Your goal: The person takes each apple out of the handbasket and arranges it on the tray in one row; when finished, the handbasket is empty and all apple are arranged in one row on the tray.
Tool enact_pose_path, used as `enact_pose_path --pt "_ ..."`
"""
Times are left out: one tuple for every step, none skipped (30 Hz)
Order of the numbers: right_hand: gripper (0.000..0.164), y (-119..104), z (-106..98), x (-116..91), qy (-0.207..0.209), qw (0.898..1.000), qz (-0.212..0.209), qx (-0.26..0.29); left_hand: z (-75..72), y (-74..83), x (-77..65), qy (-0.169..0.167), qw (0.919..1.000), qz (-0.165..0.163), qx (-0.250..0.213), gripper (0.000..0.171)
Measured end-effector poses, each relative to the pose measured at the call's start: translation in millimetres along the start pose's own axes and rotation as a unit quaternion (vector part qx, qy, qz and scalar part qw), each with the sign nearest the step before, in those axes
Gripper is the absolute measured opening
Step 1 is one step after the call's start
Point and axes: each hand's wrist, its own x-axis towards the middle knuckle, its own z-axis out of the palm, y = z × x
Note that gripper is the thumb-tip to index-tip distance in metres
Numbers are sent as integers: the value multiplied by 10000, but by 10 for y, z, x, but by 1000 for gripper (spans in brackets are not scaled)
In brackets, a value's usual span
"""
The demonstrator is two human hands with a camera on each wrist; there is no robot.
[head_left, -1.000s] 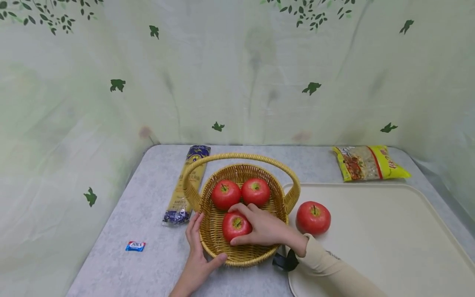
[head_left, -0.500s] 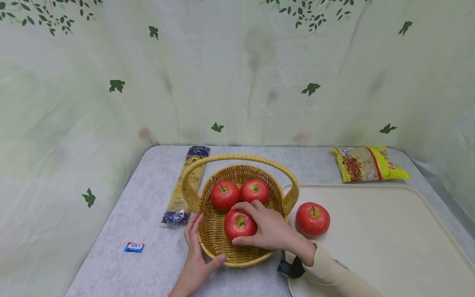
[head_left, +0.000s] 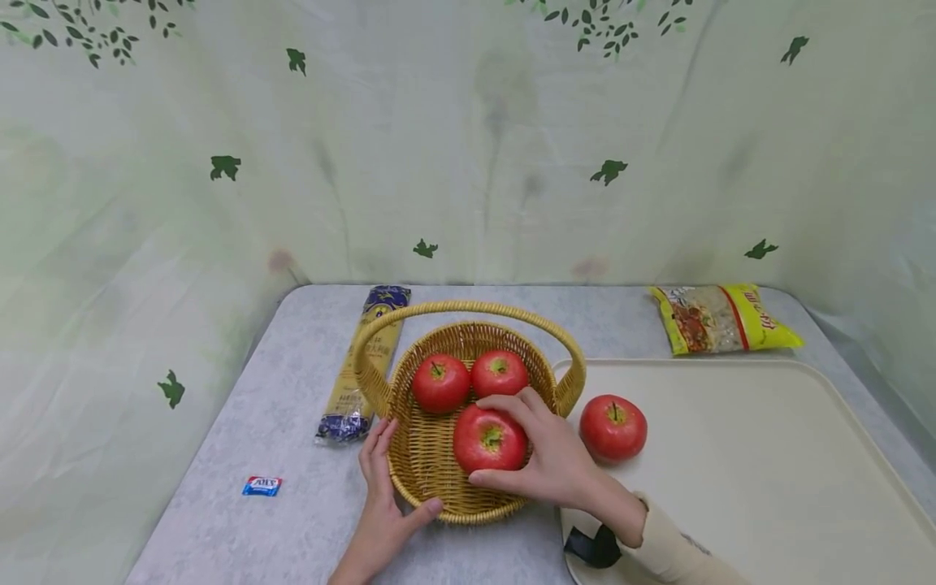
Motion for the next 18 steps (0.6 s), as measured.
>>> enact_pose_path --pt "67 2 -11 -17 78 9999 -27 95 0 -3 -2 5 10000 20 -3 109" --pt "67 6 -22 -31 154 9996 -74 214 -1 -5 -2 11 10000 44 -5 109" --pt "67 11 -33 -45 236 9991 -129 326 -1 -6 -3 18 10000 62 -14 109" --pt "68 15 -47 -62 310 9984 -179 448 0 -8 -1 22 10000 87 -23 109" --pt "68 21 -61 -79 385 9974 -247 555 0 -10 1 24 9999 108 -24 110" --pt "69 26 -75 -97 462 9963 -319 652 1 -11 3 23 9999 119 -21 110" --pt "69 32 -91 -115 534 9949 -394 759 2 -13 4 23 9999 130 -16 110" --pt "69 35 -107 -133 600 9934 -465 859 3 -13 5 20 9999 130 -16 110" --pt "70 38 -123 -152 660 9920 -523 938 5 -12 6 18 9999 126 -15 110" --pt "71 39 -140 -170 711 9905 -585 1022 5 -12 6 16 9999 117 -5 110" --pt "71 43 -157 -187 774 9887 -667 1093 5 -11 5 15 9999 114 -4 110" --pt "72 44 -176 -203 835 9869 -752 1160 4 -10 5 11 9999 111 -11 110" --pt "72 42 -197 -218 899 9847 -849 1230 2 -8 4 12 9999 113 -12 110" --pt "73 37 -222 -233 952 9823 -941 1310 1 -7 4 14 9999 106 -18 110" --pt "73 28 -248 -247 997 9791 -1037 1438 -1 -5 4 14 9999 102 -19 110" --pt "73 8 -283 -262 1044 9757 -1105 1577 -3 -3 4 16 10000 91 -10 110" --pt "74 -17 -323 -276 1088 9723 -1166 1708 -3 -1 4 18 10000 79 -8 110" --pt "74 -46 -365 -291 1129 9698 -1185 1806 -3 1 5 18 10000 61 5 110"
